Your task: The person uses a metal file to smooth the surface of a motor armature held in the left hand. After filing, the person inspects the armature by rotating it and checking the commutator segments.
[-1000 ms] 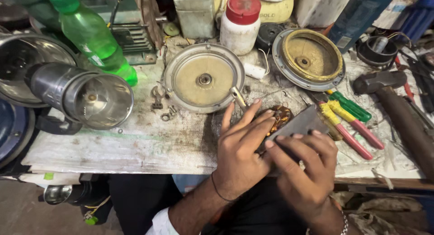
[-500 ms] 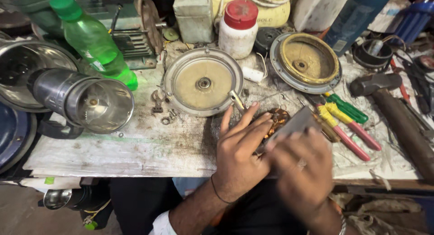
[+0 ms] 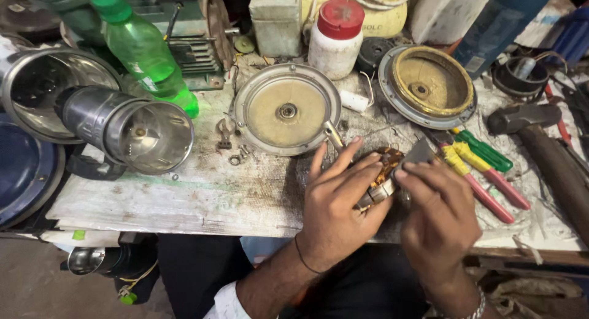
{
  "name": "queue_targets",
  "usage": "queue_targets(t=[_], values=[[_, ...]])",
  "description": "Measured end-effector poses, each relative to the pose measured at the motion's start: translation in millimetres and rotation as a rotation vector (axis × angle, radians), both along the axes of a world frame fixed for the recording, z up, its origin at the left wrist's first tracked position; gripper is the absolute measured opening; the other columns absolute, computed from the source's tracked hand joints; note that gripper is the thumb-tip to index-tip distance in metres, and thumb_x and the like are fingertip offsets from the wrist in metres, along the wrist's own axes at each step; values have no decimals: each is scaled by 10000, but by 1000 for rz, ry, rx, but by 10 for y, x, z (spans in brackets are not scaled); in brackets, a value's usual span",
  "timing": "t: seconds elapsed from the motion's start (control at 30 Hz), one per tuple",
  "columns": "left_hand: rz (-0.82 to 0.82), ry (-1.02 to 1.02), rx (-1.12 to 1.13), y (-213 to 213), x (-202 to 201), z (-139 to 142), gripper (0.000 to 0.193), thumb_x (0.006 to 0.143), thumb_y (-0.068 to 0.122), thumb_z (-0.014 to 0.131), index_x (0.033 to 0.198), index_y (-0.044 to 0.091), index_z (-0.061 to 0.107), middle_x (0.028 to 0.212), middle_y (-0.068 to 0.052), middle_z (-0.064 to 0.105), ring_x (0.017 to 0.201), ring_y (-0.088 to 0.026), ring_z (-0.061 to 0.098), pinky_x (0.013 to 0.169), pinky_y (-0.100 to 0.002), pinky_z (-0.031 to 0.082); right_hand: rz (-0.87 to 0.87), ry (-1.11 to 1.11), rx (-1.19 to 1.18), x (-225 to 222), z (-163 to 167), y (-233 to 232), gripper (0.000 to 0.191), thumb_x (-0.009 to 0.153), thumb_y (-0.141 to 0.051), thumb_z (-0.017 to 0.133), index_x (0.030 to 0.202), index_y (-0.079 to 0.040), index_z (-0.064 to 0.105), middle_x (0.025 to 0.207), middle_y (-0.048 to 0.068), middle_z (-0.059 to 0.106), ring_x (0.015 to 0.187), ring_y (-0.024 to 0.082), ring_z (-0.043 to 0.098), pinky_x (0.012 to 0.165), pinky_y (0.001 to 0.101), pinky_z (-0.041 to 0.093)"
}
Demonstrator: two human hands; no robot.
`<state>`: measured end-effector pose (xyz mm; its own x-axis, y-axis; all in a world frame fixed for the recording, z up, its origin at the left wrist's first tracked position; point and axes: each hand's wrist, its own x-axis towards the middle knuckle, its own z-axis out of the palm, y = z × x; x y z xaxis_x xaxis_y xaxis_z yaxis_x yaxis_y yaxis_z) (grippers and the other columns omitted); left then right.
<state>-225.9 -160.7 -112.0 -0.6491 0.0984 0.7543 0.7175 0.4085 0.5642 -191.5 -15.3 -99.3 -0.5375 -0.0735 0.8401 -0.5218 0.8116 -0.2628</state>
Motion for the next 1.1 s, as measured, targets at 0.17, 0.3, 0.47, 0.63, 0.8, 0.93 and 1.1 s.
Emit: queue_targets(t=[0.17,0.3,0.47,0.63,0.8,0.93,1.1], values=[[1,-5,-12,-9,-14,8,340,815,142,784,1130,29,721,1235,-120,757,1381,-333,638,1271,-609,317,59,20,54,3,-25,7,345,835,159,645,1102,-38,739,1116,129,719,1149,319,686,1133,483,527],[1,18,13,-12,-22,22,345,790,136,779,1115,30,726,1226,-120,759,1348,-329,644,1252,-607,333,40,21,38,6,-7,20,316,908,155,673,1163,-27,719,1168,129,699,1149,305,680,1153,436,526],[-11,-9,-5,-30,-8,38,368,798,153,791,1139,32,720,1252,-115,751,1380,-332,635,1270,-604,325,36,-26,48,23,61,-5,324,809,168,646,1068,-10,727,1073,151,709,1089,341,681,1121,512,533],[7,10,18,-13,-30,49,344,801,147,782,1126,59,714,1232,-97,755,1376,-319,644,1282,-588,317,50,42,115,13,61,-27,285,804,145,658,1016,-26,742,1027,156,712,1050,346,692,1104,536,523],[-4,-11,36,-4,-24,40,300,864,165,796,1131,71,696,1264,-83,749,1399,-316,629,1290,-567,316,-21,-66,-48,40,25,2,295,953,135,616,1164,-39,728,1174,125,716,1131,284,690,1116,423,534],[-19,8,34,-9,-34,35,289,854,137,782,1105,40,678,1259,-98,746,1399,-328,611,1279,-578,290,77,27,132,11,31,5,318,809,128,623,1061,-30,736,1068,147,711,1079,334,681,1125,543,494],[6,-8,16,15,-34,40,235,864,123,786,1067,62,685,1221,-81,761,1383,-304,621,1266,-566,292,-25,-20,39,-36,140,4,362,827,167,580,1111,-1,729,1092,157,708,1108,343,688,1113,507,523]])
